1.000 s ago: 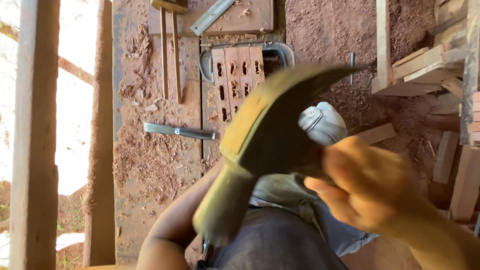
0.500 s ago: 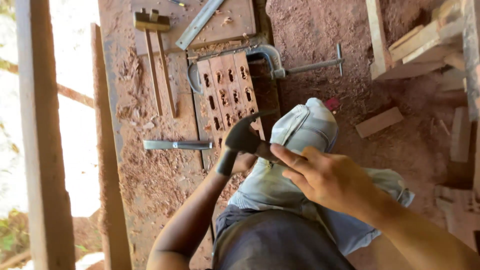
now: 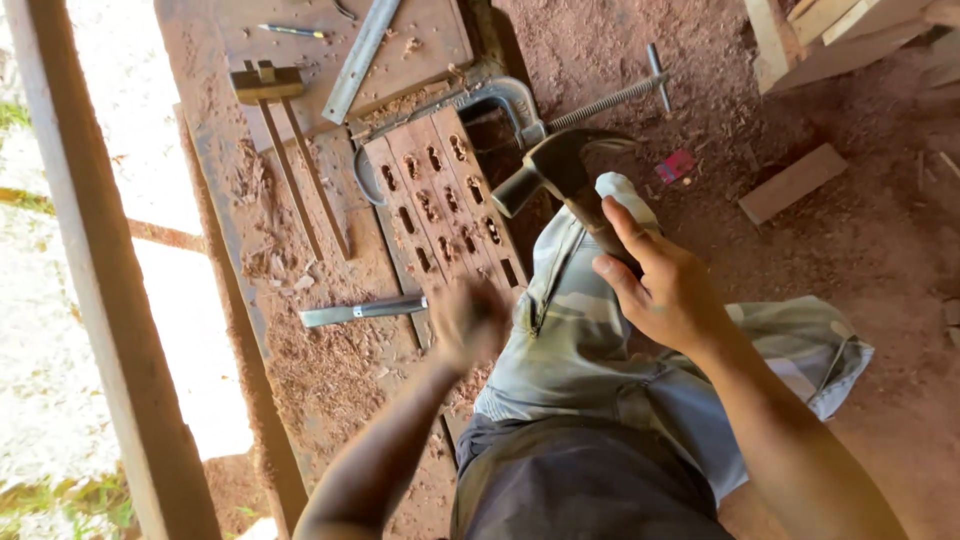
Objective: Using a hammer and chisel to carve mortises into a wooden block clamped to a workbench.
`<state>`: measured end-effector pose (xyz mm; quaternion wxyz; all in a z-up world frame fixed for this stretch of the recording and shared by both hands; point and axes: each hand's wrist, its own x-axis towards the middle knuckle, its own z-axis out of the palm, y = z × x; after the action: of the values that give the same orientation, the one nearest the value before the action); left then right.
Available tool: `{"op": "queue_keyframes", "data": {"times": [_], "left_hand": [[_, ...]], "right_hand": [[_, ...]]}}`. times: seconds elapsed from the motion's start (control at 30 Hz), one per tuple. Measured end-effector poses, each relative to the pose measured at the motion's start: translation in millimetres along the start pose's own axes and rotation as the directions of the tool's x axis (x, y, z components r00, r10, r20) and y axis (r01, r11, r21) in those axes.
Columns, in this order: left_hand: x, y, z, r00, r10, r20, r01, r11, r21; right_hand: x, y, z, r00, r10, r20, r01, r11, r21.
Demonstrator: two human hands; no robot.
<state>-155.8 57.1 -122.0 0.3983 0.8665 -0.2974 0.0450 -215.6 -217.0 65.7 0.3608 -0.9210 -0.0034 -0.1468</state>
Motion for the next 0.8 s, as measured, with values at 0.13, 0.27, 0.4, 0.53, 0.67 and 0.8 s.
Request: {"op": "queue_keyframes", "data": {"times": [0.13, 0.27, 0.4, 0.53, 0.67, 0.8], "left_hand": [[-66, 63, 2, 0.898, 0.415, -0.148, -0.439, 0.819, -0.368], [-24, 131, -35, 0.759, 0.597, -0.26, -0.65, 0.67, -0.358], [-28, 103, -26, 0.796, 0.576, -0.185, -0.589, 0.668, -0.455], [32, 74, -60, 0.687, 0.694, -0.216, -0.726, 0.641, -0.249], [65, -3, -125, 0.665, 0.591, -0.456, -0.682, 0.73, -0.049], [131, 96, -171, 0.765, 0.226, -0.603, -0.518, 0.772, -0.368]], "right_hand": [[-8, 11, 7, 1.0, -0.019, -0.018, 0.02, 1.0, 0.021], [-10, 19, 8, 0.998, -0.06, -0.013, 0.059, 0.998, -0.01], [-10, 6, 0, 0.996, -0.087, -0.004, 0.087, 0.996, 0.01], [2, -4, -3, 0.995, -0.097, -0.031, 0.099, 0.992, 0.074], [1, -6, -3, 0.995, -0.085, -0.045, 0.088, 0.994, 0.064], [3, -5, -3, 0.992, -0.127, -0.027, 0.129, 0.989, 0.076]]}}
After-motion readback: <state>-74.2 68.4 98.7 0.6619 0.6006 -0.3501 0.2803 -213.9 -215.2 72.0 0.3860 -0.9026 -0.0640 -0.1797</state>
